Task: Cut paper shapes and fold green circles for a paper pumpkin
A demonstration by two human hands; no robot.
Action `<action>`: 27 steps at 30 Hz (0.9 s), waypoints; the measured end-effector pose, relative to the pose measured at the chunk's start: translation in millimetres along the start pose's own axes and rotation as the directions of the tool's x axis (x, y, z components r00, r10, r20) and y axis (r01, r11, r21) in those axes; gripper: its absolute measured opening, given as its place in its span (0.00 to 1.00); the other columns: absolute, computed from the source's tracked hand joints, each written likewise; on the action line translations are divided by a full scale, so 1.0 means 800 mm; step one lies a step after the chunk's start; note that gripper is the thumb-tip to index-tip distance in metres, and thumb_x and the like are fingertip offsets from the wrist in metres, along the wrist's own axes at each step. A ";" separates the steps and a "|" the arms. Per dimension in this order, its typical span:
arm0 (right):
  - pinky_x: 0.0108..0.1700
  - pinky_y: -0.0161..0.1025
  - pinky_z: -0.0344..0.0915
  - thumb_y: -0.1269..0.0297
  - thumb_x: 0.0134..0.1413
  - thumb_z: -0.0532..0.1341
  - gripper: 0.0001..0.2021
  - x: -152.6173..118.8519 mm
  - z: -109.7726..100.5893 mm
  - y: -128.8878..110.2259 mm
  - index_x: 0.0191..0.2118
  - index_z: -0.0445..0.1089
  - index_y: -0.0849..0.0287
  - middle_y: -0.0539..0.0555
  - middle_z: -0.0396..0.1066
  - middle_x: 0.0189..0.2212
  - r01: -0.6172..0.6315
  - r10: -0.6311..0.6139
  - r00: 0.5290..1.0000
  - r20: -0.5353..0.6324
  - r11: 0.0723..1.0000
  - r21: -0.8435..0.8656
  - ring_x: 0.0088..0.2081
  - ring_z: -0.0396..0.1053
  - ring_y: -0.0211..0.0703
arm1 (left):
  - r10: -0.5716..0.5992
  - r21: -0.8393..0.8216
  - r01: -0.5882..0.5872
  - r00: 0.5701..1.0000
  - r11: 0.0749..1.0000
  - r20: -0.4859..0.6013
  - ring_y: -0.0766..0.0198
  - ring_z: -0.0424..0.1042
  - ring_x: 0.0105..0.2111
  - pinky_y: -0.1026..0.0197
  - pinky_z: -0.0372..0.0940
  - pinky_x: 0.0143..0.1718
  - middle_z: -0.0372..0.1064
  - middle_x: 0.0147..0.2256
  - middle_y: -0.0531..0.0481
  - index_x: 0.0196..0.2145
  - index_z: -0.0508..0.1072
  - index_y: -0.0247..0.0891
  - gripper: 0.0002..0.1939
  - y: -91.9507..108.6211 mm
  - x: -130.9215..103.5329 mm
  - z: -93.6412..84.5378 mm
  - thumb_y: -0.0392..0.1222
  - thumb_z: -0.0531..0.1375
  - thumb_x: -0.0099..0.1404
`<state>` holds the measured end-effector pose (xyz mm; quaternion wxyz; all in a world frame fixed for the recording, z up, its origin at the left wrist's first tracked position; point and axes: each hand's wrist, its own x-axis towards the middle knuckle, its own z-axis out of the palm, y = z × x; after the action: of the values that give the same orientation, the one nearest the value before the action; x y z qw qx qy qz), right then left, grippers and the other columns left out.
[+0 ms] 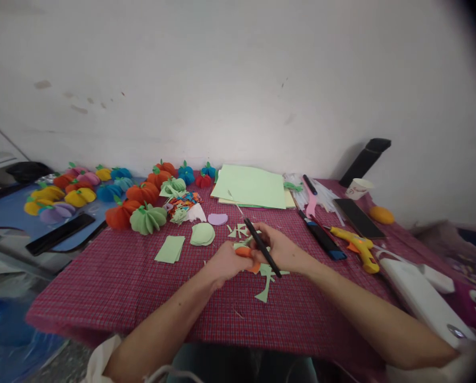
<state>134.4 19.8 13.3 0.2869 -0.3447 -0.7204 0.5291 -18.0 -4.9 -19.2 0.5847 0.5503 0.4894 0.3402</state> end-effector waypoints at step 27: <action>0.27 0.33 0.58 0.63 0.40 0.63 0.19 0.013 0.034 0.019 0.40 0.57 0.54 0.46 0.60 0.26 0.187 0.013 0.889 -0.457 0.903 0.388 0.25 0.59 0.34 | 0.158 -0.540 -0.369 0.905 0.756 -0.396 0.66 0.69 0.30 0.63 0.61 0.36 0.72 0.32 0.48 0.33 0.73 0.33 0.13 0.016 0.005 0.010 0.40 0.64 0.48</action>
<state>110.0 16.3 -8.3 0.5368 -0.3538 -0.5181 0.5641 -7.6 -1.3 -8.6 0.5850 0.3350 0.3613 0.6442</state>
